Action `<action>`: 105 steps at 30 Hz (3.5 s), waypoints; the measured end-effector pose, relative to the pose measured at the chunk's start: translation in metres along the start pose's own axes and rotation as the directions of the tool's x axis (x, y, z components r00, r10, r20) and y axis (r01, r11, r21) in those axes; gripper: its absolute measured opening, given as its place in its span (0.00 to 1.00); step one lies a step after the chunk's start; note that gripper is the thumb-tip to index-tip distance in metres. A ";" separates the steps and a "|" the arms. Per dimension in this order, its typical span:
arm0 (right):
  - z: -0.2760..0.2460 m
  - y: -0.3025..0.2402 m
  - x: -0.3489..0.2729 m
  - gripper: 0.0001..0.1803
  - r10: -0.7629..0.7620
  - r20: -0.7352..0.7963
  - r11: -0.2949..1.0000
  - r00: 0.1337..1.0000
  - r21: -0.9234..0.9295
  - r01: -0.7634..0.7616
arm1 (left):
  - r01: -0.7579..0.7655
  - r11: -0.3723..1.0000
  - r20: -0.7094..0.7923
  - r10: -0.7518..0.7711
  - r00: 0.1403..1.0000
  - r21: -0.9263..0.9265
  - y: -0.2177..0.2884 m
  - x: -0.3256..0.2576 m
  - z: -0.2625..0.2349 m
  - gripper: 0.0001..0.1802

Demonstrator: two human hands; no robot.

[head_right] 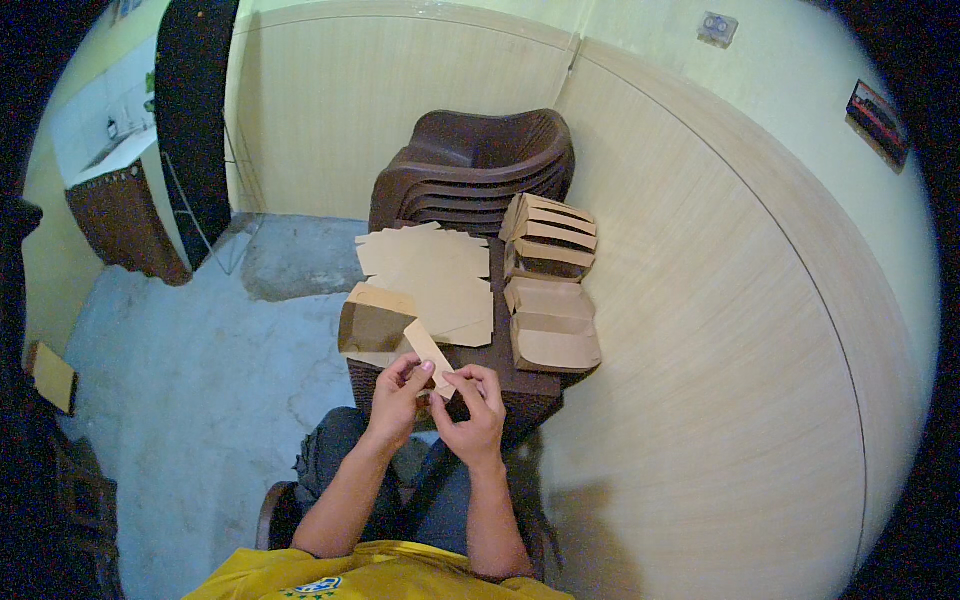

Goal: The person folds flat cardboard sheets into small rectangular boxes by hand, pressing the edges and tucking flaps to form the sides. Completed boxes are stacked on the right side of the table while additional flat sheets remain on the left.

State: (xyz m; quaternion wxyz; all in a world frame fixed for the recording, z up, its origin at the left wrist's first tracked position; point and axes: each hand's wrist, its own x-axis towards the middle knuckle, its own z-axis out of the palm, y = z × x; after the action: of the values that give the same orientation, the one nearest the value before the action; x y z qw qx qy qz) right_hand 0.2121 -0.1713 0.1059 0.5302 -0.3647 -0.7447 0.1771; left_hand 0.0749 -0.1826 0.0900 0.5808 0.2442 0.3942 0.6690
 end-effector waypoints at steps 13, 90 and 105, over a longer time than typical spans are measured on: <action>-0.002 0.025 0.004 0.10 0.543 -0.047 0.840 0.838 0.044 -0.541 | -0.321 0.926 0.348 0.239 0.907 0.201 -0.023 -0.009 -0.002 0.27; 0.012 0.023 0.005 0.21 0.350 0.223 0.925 0.910 0.074 -0.374 | -0.145 0.953 0.088 0.125 0.988 0.268 -0.035 0.005 -0.039 0.14; 0.021 0.025 0.008 0.14 0.238 0.250 0.971 0.939 -0.073 -0.227 | -0.103 0.983 -0.004 0.104 0.995 0.149 -0.051 0.011 -0.043 0.18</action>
State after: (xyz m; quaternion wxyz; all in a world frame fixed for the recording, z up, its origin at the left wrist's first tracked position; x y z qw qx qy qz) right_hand 0.2003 -0.1457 0.0871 0.3967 -0.4354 -0.7624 0.2679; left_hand 0.0687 -0.1820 0.0228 0.5231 0.3032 0.4332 0.6684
